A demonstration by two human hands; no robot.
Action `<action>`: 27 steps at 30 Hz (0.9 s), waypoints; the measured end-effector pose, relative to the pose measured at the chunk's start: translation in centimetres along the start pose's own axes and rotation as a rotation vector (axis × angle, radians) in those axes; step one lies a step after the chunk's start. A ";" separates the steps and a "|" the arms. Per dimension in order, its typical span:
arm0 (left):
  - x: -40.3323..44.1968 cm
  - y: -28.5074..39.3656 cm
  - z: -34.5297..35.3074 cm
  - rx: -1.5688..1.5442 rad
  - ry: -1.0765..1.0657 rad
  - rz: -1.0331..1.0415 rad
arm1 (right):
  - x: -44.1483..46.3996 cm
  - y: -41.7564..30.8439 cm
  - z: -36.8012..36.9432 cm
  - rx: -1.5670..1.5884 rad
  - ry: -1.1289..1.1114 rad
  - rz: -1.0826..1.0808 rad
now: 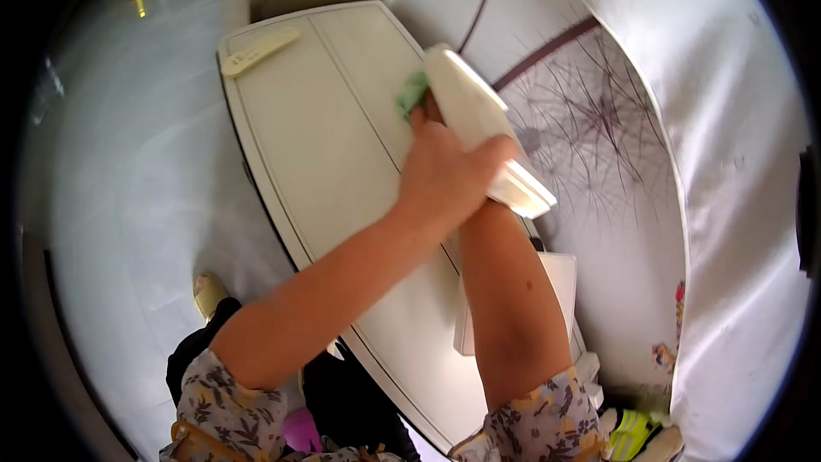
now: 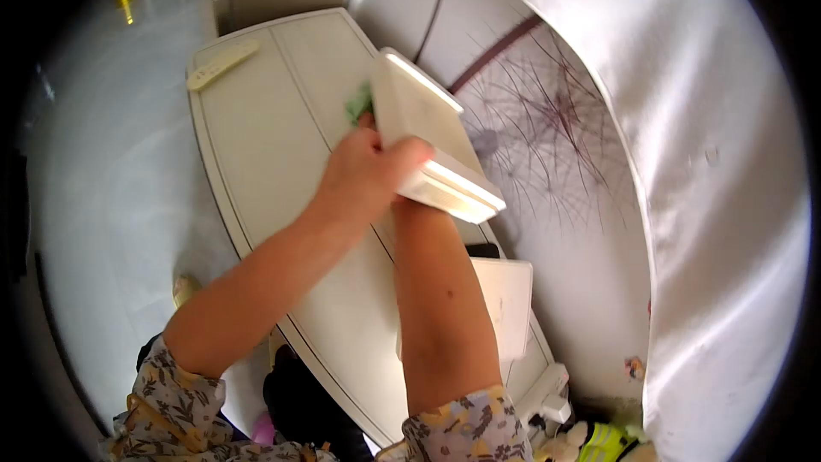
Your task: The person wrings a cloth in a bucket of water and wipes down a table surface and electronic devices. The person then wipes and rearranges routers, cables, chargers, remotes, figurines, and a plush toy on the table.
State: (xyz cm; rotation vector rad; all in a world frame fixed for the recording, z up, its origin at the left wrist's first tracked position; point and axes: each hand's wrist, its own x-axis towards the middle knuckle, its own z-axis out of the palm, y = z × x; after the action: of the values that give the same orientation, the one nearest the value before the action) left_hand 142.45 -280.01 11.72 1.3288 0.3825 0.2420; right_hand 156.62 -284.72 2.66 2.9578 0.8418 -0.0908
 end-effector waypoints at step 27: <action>-4.7 -5.9 3.4 -0.382 0.111 -0.225 | -23.4 -0.1 -0.3 0.184 0.298 -0.126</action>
State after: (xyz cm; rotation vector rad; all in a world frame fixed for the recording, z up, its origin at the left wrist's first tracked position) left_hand 139.26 -286.22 7.28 0.8916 0.5465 0.1893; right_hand 136.71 -296.90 4.65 3.1344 1.1110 0.2899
